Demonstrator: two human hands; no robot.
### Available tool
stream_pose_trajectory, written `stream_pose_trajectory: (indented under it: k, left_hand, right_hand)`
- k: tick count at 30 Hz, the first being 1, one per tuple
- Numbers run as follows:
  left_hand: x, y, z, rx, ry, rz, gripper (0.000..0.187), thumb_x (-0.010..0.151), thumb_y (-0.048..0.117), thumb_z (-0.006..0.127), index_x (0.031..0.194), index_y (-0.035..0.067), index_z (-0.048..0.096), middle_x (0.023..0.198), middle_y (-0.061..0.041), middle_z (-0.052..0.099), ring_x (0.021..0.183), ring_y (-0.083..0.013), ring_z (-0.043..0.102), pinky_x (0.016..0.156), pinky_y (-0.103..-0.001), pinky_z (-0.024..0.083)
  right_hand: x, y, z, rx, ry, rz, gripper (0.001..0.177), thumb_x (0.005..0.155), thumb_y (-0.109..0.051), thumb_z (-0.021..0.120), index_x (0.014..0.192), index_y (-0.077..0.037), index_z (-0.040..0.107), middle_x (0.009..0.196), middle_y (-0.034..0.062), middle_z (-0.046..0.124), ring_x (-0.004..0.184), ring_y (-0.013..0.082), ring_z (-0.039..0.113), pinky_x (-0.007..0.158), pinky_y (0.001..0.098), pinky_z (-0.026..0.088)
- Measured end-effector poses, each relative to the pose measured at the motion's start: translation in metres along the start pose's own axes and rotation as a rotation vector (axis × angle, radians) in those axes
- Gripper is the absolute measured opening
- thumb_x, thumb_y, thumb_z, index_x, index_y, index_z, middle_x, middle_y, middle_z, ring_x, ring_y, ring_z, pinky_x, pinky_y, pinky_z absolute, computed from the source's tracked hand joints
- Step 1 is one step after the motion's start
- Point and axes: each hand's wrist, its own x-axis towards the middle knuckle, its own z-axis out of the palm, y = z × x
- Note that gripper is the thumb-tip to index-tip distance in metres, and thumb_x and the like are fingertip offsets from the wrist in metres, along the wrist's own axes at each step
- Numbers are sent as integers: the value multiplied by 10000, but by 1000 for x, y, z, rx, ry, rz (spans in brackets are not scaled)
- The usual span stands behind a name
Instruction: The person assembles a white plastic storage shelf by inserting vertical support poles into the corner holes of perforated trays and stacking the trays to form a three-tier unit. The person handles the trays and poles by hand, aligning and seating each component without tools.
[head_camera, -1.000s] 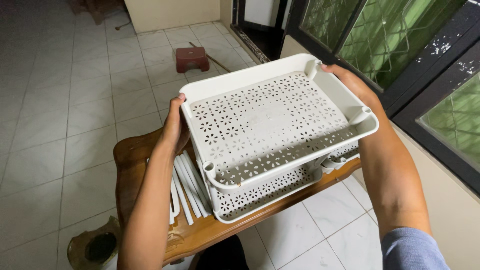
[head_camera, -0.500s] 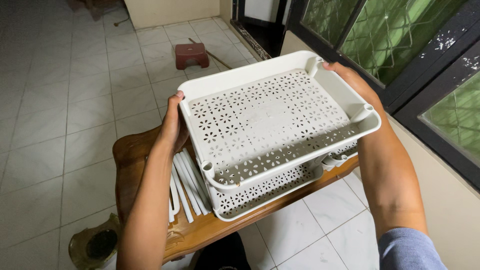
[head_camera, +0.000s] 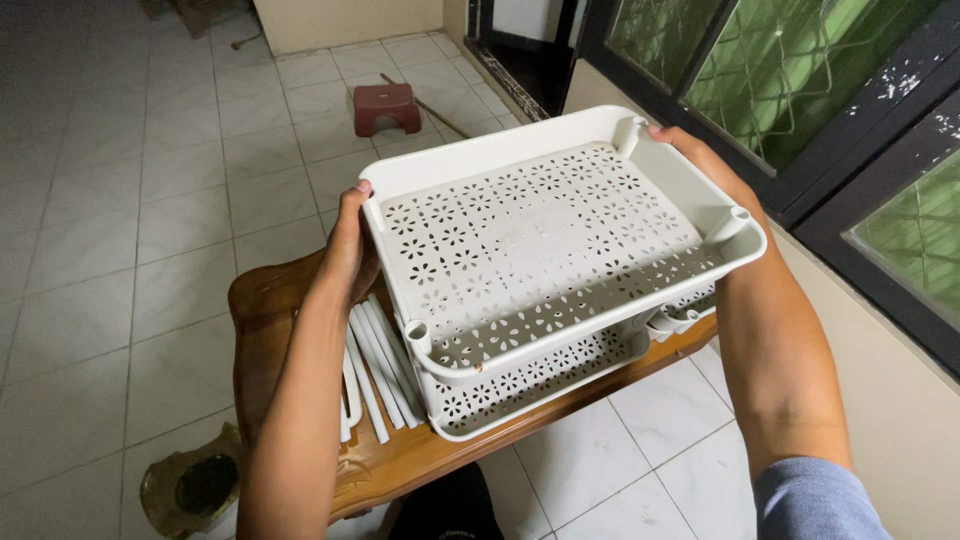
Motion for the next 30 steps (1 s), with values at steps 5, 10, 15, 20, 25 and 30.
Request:
stream_pose_trajectory:
  k: [5, 10, 15, 20, 25, 30]
  left_hand:
    - [1, 2, 0, -21, -25, 14, 920, 830, 643, 526, 1478, -2, 428, 1483, -216, 511, 1340, -308, 502, 1133, -415, 359]
    - [3, -1, 0, -21, 16, -27, 919, 832, 641, 523, 1476, -7, 423, 1468, -231, 523, 1335, -318, 520, 1127, -399, 381]
    - [5, -3, 2, -45, -2, 25, 929, 842, 646, 531, 1491, -6, 400, 1512, -208, 488, 1367, -292, 496, 1133, -365, 363]
    - [8, -7, 2, -111, -81, 99, 908, 891, 659, 541, 1494, -10, 424, 1521, -182, 502, 1383, -274, 493, 1160, -369, 347]
    - [-28, -30, -1, 91, 351, 206, 776, 869, 700, 523, 1377, 114, 489, 1335, -74, 537, 1253, -224, 475, 1084, -468, 343]
    - [-111, -83, 12, 169, 188, 392, 724, 892, 730, 472, 1180, 65, 481, 1058, -60, 589, 1124, -210, 574, 1031, -439, 401]
  right_hand:
    - [2, 0, -2, 82, 10, -5, 683, 865, -521, 598, 1357, -48, 629, 1338, 269, 630, 1159, 361, 616, 946, 463, 478]
    - [5, 1, -3, 74, 27, 14, 647, 899, -506, 590, 1360, -53, 617, 1330, 258, 629, 1159, 360, 621, 949, 471, 478]
    - [-4, -1, -23, -122, -7, -66, 659, 943, -564, 526, 1401, -96, 602, 1392, 177, 619, 1224, 294, 593, 1026, 447, 455]
    - [-40, 32, -67, 176, -137, -278, 677, 989, -569, 449, 1483, -106, 465, 1537, 146, 494, 1364, 285, 534, 1104, 496, 436]
    - [-64, 93, -64, 249, 51, -233, 873, 940, -665, 446, 1546, -39, 397, 1559, 220, 440, 1411, 356, 434, 1190, 525, 292]
    - [-60, 109, -51, 363, 66, -270, 955, 939, -758, 387, 1561, -39, 288, 1617, 234, 265, 1503, 358, 276, 1232, 533, 161]
